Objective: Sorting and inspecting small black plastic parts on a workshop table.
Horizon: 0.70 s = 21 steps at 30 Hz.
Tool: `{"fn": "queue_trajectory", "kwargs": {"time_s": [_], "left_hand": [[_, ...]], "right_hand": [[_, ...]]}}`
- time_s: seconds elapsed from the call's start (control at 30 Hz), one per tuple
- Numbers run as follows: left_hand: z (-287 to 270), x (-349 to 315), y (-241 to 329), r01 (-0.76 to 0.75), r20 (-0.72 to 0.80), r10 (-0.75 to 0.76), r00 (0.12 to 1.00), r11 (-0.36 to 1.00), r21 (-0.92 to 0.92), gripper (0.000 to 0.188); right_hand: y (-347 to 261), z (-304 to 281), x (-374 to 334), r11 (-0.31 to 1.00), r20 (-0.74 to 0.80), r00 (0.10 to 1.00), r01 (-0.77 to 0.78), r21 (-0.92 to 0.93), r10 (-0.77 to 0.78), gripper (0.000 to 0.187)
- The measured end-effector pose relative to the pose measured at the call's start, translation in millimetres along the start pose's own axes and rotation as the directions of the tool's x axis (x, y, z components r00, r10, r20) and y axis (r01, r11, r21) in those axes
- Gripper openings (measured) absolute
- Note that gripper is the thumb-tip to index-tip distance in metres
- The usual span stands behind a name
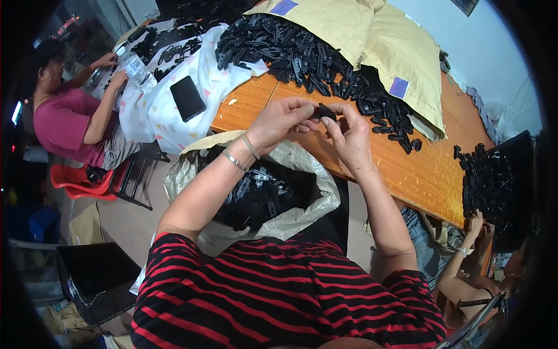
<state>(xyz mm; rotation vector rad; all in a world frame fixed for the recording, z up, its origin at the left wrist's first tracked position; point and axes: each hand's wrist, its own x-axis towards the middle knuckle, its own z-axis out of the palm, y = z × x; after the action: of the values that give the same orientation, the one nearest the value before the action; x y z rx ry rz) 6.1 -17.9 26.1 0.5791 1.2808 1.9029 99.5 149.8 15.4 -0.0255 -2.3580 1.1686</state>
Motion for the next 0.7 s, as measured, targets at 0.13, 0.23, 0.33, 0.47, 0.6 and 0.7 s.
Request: {"fn": "queue_trajectory", "kwargs": {"time_s": [0.13, 0.23, 0.33, 0.47, 0.6, 0.7], "left_hand": [[5.2, -2.4, -23.2, -0.218, -0.061, 0.223, 0.973, 0.973, 0.080, 0.026], [8.1, -0.4, -28.1, -0.244, -0.187, 0.268, 0.945, 0.959, 0.144, 0.026], [6.5, 0.4, -29.3, -0.239, -0.175, 0.255, 0.951, 0.965, 0.105, 0.026], [7.4, 0.6, -28.6, -0.246, -0.179, 0.272, 0.945, 0.957, 0.155, 0.028], [5.0, 0.1, -28.7, -0.272, -0.181, 0.305, 0.935, 0.944, 0.186, 0.031], [10.4, -2.6, -28.2, -0.280, -0.198, 0.327, 0.924, 0.932, 0.232, 0.032]], "right_hand": [[-18.4, 10.9, -5.4, 0.936, -0.002, 0.978, -0.199, 0.292, 0.209, 0.020], [-14.3, 10.3, -5.5, 0.933, 0.019, 0.982, -0.185, 0.309, 0.188, 0.021], [-9.8, 5.5, -4.1, 0.952, 0.039, 0.986, -0.166, 0.257, 0.162, 0.021], [-6.5, 6.5, -3.3, 0.967, 0.011, 0.996, -0.090, 0.240, 0.090, 0.020], [-1.1, 10.9, -1.5, 0.992, -0.037, 0.999, 0.002, 0.126, 0.002, 0.017], [1.8, 9.5, -2.7, 0.992, -0.017, 0.999, -0.042, 0.121, 0.044, 0.017]]}}
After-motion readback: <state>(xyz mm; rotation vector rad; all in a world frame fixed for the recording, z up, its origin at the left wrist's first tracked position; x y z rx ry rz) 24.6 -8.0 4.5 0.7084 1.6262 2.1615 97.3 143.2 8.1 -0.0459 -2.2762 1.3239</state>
